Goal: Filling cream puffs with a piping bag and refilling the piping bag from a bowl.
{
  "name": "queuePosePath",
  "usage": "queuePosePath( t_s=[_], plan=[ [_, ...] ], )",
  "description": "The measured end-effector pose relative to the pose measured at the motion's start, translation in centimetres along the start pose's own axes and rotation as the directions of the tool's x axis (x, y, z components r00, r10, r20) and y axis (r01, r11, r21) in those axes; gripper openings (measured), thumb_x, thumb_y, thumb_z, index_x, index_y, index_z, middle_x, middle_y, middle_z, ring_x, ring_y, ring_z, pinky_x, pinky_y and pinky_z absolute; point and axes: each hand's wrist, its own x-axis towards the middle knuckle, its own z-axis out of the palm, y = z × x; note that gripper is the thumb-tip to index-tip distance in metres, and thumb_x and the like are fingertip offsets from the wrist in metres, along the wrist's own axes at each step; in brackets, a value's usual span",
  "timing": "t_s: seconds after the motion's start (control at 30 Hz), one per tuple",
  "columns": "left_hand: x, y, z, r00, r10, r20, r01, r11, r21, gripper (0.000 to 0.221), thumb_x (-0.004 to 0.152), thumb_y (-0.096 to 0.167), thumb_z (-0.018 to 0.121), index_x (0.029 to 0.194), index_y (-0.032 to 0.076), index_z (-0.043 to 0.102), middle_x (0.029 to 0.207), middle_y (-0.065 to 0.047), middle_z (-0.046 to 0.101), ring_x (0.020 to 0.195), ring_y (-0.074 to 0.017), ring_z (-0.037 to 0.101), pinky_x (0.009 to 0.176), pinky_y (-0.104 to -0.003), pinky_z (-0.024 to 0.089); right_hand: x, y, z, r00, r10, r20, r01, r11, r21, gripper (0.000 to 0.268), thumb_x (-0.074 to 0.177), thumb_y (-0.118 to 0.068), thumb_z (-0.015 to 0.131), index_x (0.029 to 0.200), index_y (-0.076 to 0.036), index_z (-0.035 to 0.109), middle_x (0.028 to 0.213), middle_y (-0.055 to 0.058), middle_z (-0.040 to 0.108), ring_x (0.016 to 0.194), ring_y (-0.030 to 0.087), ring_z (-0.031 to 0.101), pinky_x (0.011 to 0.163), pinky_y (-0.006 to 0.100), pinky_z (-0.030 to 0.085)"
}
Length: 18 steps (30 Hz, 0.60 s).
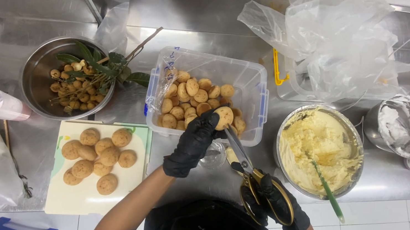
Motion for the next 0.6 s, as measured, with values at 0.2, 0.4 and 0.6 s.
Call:
queuePosePath(
  t_s=[0.2, 0.4, 0.6],
  plan=[
    [-3.2, -0.1, 2.2, 0.947, 0.312, -0.075, -0.259, 0.881, 0.396, 0.046, 0.108, 0.024, 0.054, 0.150, 0.005, 0.051, 0.132, -0.007, 0.067, 0.111, -0.0131, 0.065, 0.097, -0.030, 0.057, 0.1, 1.7, -0.4, 0.985, -0.062, 0.164, 0.042, 0.991, 0.124, 0.065, 0.107, -0.044, 0.063, 0.152, 0.002, 0.054, 0.085, 0.010, 0.062, 0.063, 0.013, 0.060, 0.053, 0.024, 0.051],
    [-5.4, 0.2, 1.8, 0.936, 0.346, -0.064, -0.255, 0.791, 0.556, 0.044, 0.108, 0.018, 0.053, 0.150, 0.005, 0.051, 0.121, -0.007, 0.069, 0.099, -0.0122, 0.066, 0.090, -0.028, 0.058, -4.9, 6.3, 0.0, 0.998, -0.045, 0.047, 0.053, 0.980, -0.192, 0.061, 0.101, -0.042, 0.064, 0.145, -0.001, 0.058, 0.098, 0.011, 0.066, 0.080, 0.015, 0.064, 0.068, 0.027, 0.054],
    [-8.4, 0.4, 0.8, 0.913, 0.407, 0.024, -0.313, 0.660, 0.683, 0.042, 0.109, 0.014, 0.050, 0.150, 0.003, 0.049, 0.127, -0.011, 0.066, 0.110, -0.0181, 0.067, 0.097, -0.030, 0.056, -2.6, 11.0, -6.9, 0.995, -0.064, -0.074, 0.012, 0.829, -0.559, 0.056, 0.094, -0.040, 0.066, 0.137, -0.004, 0.062, 0.114, 0.012, 0.071, 0.102, 0.018, 0.070, 0.087, 0.031, 0.058]
  ],
)
